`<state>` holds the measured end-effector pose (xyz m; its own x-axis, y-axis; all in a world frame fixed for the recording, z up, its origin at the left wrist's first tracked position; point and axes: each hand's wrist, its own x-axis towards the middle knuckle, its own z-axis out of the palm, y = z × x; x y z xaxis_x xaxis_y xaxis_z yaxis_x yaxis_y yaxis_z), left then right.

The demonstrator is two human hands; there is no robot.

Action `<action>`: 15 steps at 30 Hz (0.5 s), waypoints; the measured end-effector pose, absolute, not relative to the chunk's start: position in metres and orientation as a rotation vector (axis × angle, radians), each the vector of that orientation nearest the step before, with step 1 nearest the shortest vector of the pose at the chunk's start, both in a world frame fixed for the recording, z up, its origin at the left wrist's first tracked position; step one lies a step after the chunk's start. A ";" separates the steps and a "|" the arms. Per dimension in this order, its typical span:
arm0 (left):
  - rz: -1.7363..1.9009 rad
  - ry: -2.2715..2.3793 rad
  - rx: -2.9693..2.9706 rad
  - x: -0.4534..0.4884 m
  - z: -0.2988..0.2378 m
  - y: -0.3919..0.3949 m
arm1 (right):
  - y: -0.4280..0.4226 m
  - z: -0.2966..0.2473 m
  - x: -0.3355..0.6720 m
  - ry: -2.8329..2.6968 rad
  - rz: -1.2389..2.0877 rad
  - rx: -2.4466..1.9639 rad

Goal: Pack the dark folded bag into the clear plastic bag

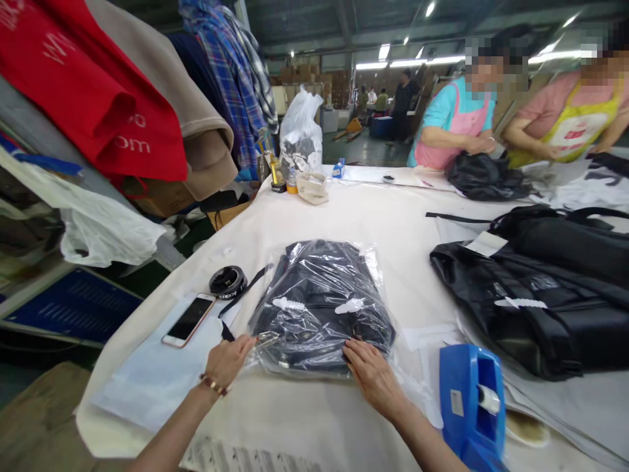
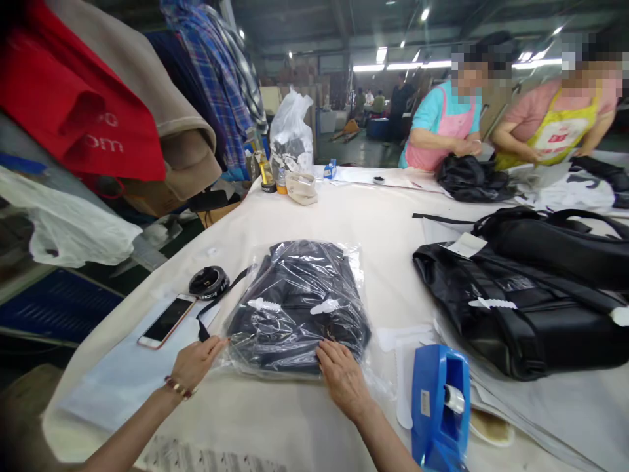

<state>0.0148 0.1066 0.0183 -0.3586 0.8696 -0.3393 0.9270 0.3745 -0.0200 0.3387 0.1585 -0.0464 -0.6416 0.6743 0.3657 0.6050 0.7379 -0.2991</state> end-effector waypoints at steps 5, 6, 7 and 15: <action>-0.323 2.347 1.540 0.016 0.017 0.111 | 0.158 -0.038 0.345 -2.145 0.591 -0.978; -0.315 2.341 1.535 0.017 0.018 0.112 | 0.156 -0.031 0.350 -2.046 0.674 -0.995; -0.306 2.334 1.533 0.017 0.019 0.112 | 0.153 -0.023 0.357 -1.960 0.737 -1.023; -0.196 2.221 1.512 0.006 0.016 0.110 | 0.104 -0.004 0.485 -1.382 0.301 -1.660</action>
<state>0.0064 0.1100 0.0162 -0.3028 0.8484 -0.4342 0.9114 0.3910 0.1285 0.4849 0.1041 -0.0040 0.3382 0.8719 0.3542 0.6455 0.0590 -0.7615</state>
